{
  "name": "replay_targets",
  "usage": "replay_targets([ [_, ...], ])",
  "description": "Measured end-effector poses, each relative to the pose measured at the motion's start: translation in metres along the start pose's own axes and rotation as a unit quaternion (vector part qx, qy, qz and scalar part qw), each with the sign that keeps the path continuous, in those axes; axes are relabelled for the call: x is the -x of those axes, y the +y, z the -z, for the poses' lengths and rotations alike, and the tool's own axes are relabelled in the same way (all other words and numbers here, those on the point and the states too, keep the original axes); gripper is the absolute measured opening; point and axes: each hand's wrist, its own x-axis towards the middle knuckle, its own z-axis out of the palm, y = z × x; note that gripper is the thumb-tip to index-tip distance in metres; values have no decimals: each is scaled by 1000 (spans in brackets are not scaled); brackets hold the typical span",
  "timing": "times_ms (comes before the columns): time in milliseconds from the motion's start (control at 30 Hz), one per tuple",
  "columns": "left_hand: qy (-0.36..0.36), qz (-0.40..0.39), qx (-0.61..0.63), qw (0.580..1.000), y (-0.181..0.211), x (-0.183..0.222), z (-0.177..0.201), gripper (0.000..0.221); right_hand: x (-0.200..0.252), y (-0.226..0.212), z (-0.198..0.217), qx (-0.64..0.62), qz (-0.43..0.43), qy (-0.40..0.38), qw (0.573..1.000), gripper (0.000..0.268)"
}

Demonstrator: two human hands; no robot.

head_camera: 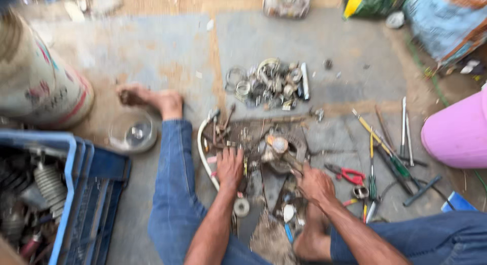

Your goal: The person sits on the floor and uses a hammer and pliers to repeatedly strike a cylindrical metal lock held in a bench vise. The person adjusts the lock's position multiple times and continues hammering to disassemble or modify the lock.

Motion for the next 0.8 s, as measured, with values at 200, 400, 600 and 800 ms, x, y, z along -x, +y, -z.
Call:
replay_targets([
  [200, -124, 63, 84, 987, 1, 13, 17, 23, -26, 94, -73, -313, -197, -51, 928, 58],
  [400, -142, 124, 258, 948, 6, -12, 52, 47, -42, 142, -97, -642, -346, -69, 680, 33],
  [600, -17, 91, 420, 903, 29, -23, 62, 38, -21, 157, -106, -549, -406, -42, 729, 33],
  [800, -8, 68, 428, 901, 36, -24, 73, 32, -17, 133, -79, -159, -346, 49, 923, 57],
])
